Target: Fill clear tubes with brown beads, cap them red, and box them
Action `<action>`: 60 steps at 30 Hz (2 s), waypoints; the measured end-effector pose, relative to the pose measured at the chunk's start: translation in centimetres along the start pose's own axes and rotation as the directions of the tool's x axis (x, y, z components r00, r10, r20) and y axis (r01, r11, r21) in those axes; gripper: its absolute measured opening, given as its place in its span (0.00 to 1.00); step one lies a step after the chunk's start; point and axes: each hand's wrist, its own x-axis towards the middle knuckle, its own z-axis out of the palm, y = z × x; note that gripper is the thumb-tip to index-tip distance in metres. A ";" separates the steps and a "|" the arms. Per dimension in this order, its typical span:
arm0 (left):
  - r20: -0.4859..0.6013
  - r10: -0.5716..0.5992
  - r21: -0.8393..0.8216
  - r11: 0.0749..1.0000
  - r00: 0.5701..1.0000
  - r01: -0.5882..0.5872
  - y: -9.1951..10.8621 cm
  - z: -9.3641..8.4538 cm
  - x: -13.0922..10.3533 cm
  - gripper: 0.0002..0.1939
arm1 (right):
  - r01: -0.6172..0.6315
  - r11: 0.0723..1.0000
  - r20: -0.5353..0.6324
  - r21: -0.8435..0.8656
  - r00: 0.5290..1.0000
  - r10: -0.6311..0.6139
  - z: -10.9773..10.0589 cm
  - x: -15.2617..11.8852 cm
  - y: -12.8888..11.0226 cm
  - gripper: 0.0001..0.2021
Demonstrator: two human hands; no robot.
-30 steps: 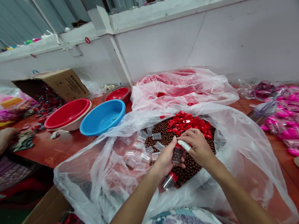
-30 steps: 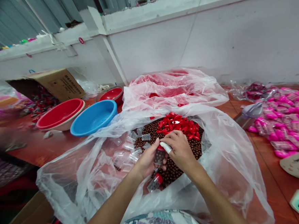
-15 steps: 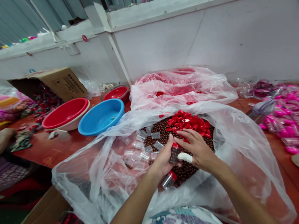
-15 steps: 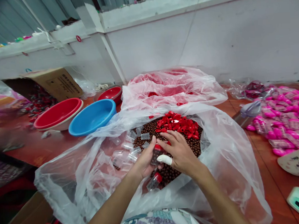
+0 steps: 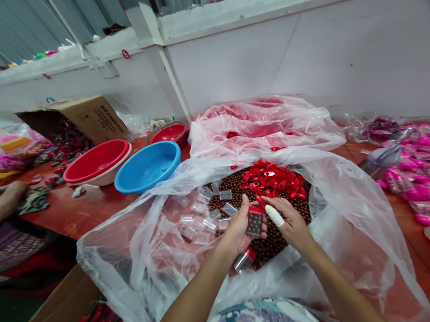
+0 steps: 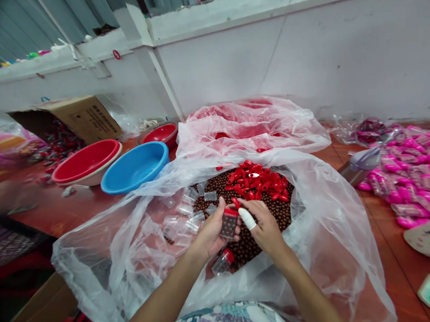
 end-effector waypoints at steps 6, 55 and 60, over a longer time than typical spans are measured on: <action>-0.072 0.053 0.014 0.999 0.996 -0.052 -0.5 -0.1 0.3 0.32 | 0.196 0.958 0.196 -0.210 0.968 -0.155 0.2 -0.4 -0.8 0.35; 0.053 0.426 0.937 0.290 0.903 -0.192 0.4 -11.9 4.0 0.06 | -0.012 0.762 0.185 -0.647 0.968 0.173 1.1 0.0 7.0 0.20; 0.046 0.398 0.906 0.370 0.916 -0.206 -0.3 -11.0 6.1 0.09 | -0.063 0.804 0.167 -0.592 0.966 0.198 1.1 -0.3 7.1 0.20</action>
